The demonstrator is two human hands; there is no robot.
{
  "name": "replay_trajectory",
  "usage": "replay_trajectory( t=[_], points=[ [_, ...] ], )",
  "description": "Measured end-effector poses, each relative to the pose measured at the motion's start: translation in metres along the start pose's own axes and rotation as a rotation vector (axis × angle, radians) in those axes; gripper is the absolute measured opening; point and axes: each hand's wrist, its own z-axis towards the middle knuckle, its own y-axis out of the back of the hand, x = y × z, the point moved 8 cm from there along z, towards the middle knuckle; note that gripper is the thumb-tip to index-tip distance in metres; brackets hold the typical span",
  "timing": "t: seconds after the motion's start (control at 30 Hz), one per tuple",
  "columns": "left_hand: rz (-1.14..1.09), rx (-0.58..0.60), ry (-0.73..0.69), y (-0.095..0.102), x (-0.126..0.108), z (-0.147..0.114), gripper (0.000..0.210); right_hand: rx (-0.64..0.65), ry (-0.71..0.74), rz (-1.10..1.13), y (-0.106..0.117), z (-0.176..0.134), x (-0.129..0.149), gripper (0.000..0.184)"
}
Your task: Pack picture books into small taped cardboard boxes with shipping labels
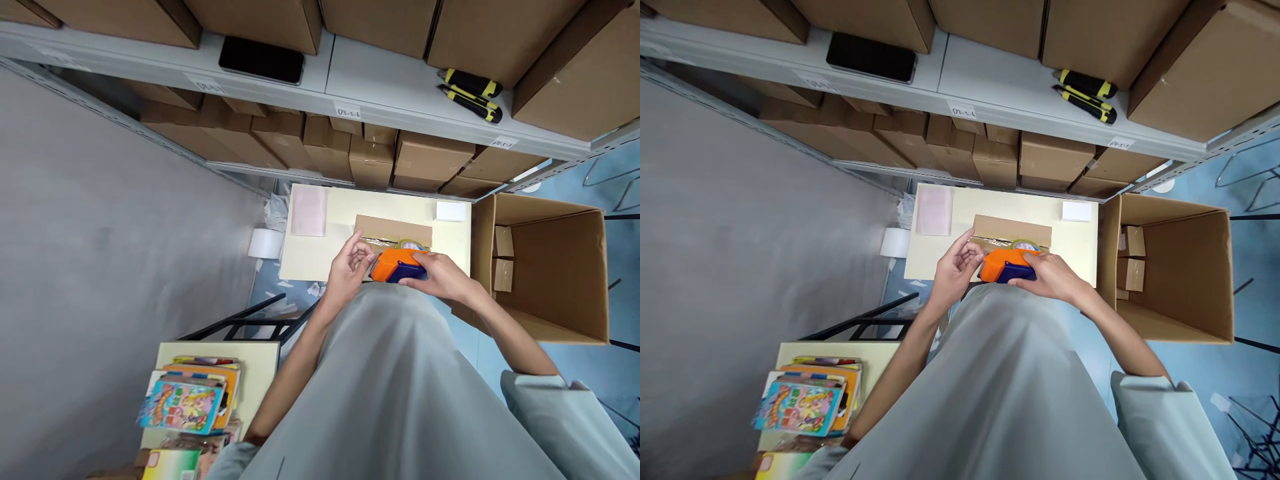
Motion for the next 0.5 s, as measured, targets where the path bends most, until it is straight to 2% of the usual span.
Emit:
replay_trajectory(
  t=[0.1, 0.2, 0.37, 0.5],
  points=[
    [-0.021, -0.076, 0.029, 0.015, 0.018, 0.009, 0.075, 0.096, -0.044, 0.041, 0.007, 0.024, 0.005, 0.043],
    [-0.074, -0.076, 0.098, 0.028, 0.03, 0.015, 0.077, 0.19, -0.08, 0.111, 0.014, 0.04, 0.012, 0.046],
    [-0.181, -0.071, 0.244, 0.039, 0.04, 0.024, 0.077, 0.361, -0.124, 0.266, 0.025, 0.053, 0.018, 0.053],
    [-0.188, -0.083, 0.293, 0.049, 0.043, 0.033, 0.075, 0.436, -0.189, 0.316, 0.034, 0.055, 0.009, 0.061]
  ],
)
